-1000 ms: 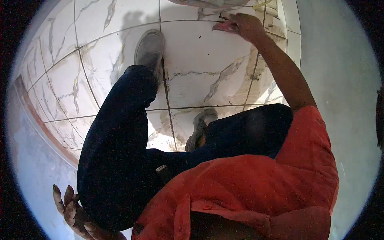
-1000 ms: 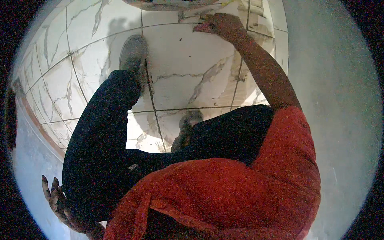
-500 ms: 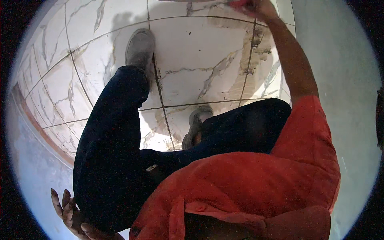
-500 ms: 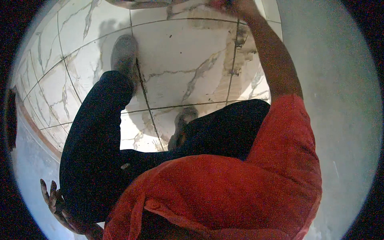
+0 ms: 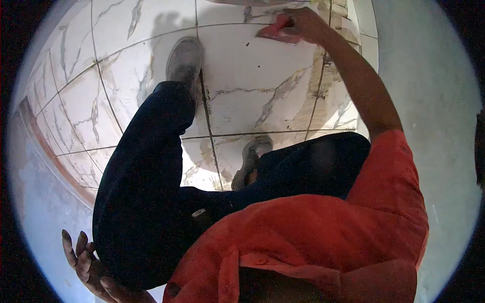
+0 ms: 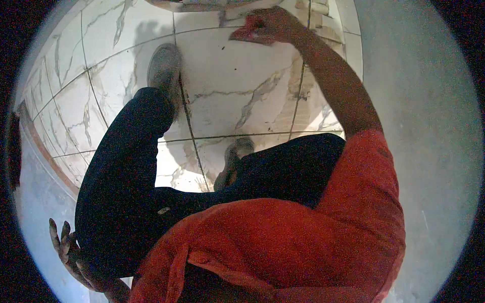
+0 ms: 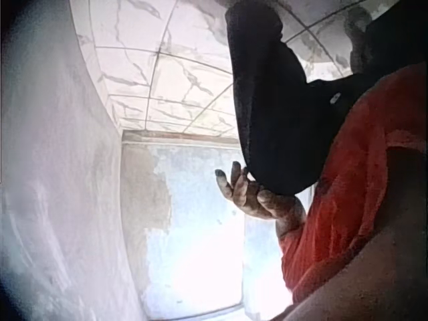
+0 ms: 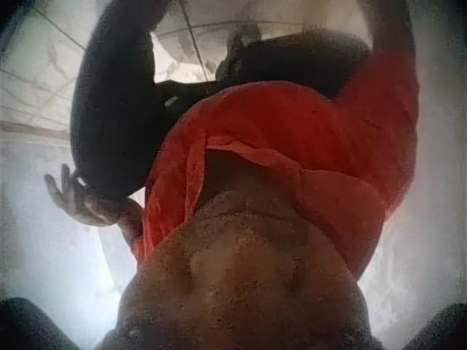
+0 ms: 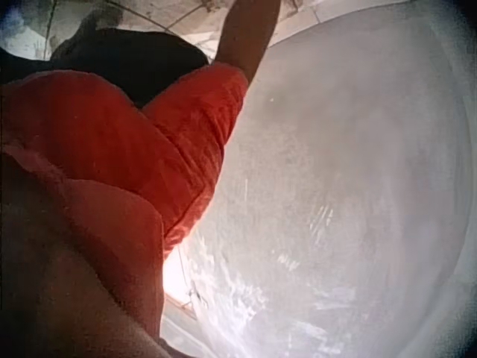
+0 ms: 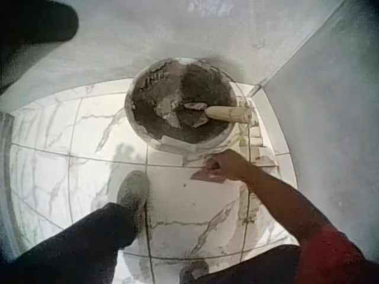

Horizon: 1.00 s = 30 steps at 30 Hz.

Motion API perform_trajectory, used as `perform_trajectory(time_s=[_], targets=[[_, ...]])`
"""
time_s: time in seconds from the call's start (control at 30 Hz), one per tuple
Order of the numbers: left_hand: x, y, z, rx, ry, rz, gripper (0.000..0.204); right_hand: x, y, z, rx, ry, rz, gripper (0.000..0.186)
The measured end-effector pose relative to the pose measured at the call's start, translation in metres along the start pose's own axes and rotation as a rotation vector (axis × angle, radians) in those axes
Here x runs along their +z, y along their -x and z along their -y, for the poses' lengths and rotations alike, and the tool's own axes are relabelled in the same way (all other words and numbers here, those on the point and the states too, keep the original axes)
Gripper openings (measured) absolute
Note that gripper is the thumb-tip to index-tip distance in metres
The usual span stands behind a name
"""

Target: Applying grout to the joints between floor tiles using a rubber spreader.

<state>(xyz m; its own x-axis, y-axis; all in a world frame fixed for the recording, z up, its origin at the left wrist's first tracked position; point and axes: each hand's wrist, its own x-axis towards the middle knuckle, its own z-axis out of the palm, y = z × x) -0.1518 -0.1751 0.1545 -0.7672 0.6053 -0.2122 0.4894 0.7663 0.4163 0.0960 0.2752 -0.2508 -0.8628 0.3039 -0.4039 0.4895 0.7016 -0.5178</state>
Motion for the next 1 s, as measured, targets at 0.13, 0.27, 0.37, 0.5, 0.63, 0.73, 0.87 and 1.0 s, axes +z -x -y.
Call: perform_trajectory(time_s=[0.13, 0.27, 0.37, 0.5, 0.63, 0.73, 0.87, 1.0], targets=[[-0.005, 0.004, 0.014, 0.015, 0.029, 0.025, 0.053, 0.000, -0.030, 0.014, -0.079, 0.132, -0.037, 0.028], [-0.018, 0.021, 0.032, -0.207, 0.006, -0.054, 0.057, 0.006, -0.049, 0.029, 0.112, 0.332, -0.086, 0.024], [-0.015, 0.017, 0.030, -0.080, -0.014, 0.032, 0.057, 0.002, -0.050, 0.053, 0.490, -0.340, -0.159, 0.026], [-0.010, 0.010, 0.026, 0.003, 0.082, 0.006, 0.057, 0.008, -0.032, 0.047, 0.470, -0.386, -0.264, 0.032], [-0.005, 0.001, 0.006, 0.034, 0.058, -0.004, 0.052, 0.004, 0.003, 0.025, 0.199, 0.592, -0.289, 0.031], [0.000, -0.003, 0.008, 0.080, 0.078, -0.014, 0.048, 0.011, 0.016, 0.022, 0.085, 0.443, -0.216, 0.029], [-0.003, -0.003, 0.008, 0.148, 0.044, 0.040, 0.046, 0.033, -0.008, 0.036, -0.052, 0.343, -0.036, 0.030], [-0.005, 0.000, 0.014, 0.129, 0.099, 0.045, 0.048, 0.022, -0.020, 0.038, 0.105, 0.457, -0.185, 0.027]])
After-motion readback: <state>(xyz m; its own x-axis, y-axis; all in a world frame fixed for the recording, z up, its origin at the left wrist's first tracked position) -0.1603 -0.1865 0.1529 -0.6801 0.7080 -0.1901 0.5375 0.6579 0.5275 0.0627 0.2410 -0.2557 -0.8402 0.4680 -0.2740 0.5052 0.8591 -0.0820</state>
